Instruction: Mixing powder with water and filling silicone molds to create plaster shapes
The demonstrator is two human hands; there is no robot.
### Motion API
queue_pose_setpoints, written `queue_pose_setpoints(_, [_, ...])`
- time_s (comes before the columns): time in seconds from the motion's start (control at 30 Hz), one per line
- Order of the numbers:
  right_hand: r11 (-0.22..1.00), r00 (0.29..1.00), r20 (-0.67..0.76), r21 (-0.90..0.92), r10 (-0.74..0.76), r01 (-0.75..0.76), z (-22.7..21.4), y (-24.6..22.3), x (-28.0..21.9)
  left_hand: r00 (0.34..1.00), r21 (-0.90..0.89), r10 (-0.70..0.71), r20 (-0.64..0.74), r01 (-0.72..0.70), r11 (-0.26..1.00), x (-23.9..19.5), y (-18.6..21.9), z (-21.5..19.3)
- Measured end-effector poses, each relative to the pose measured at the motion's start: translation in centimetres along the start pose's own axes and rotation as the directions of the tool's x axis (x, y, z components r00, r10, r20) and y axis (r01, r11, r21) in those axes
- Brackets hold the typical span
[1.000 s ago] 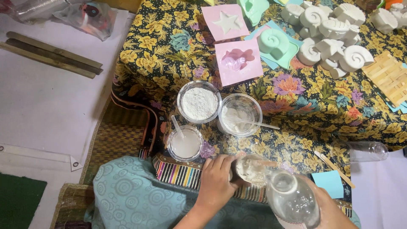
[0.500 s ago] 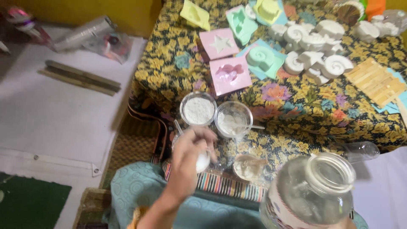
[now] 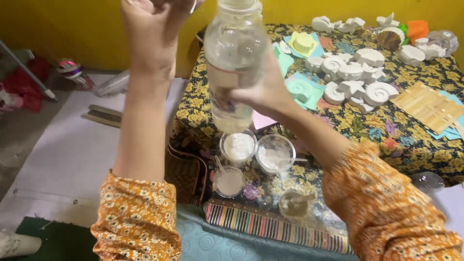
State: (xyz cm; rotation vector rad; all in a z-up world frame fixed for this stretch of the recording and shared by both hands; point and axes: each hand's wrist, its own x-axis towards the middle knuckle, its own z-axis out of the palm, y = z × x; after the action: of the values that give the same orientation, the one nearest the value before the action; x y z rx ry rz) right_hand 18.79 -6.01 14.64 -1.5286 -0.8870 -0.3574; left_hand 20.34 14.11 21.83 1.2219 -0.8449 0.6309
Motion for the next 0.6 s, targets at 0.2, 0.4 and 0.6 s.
queue_pose_setpoints(0.2, [0.995,1.0,-0.03,-0.101,-0.007,0.004,1.4,6.8,3.8,0.999,-0.005,0.044,-0.025,-0.044,0.999,0.2,-4.9,-1.0])
queue_pose_setpoints(0.4, [0.997,1.0,-0.01,-0.079,-0.005,0.005,2.0,10.4,5.0,0.99,0.325,0.076,0.12,-0.112,0.939,1.9,-7.4,-2.1])
queue_pose_setpoints(0.6, [0.994,0.999,-0.053,-0.105,0.011,-0.016,2.9,11.3,4.3,0.95,0.52,-0.11,0.292,-0.061,0.852,2.3,-6.8,-2.6])
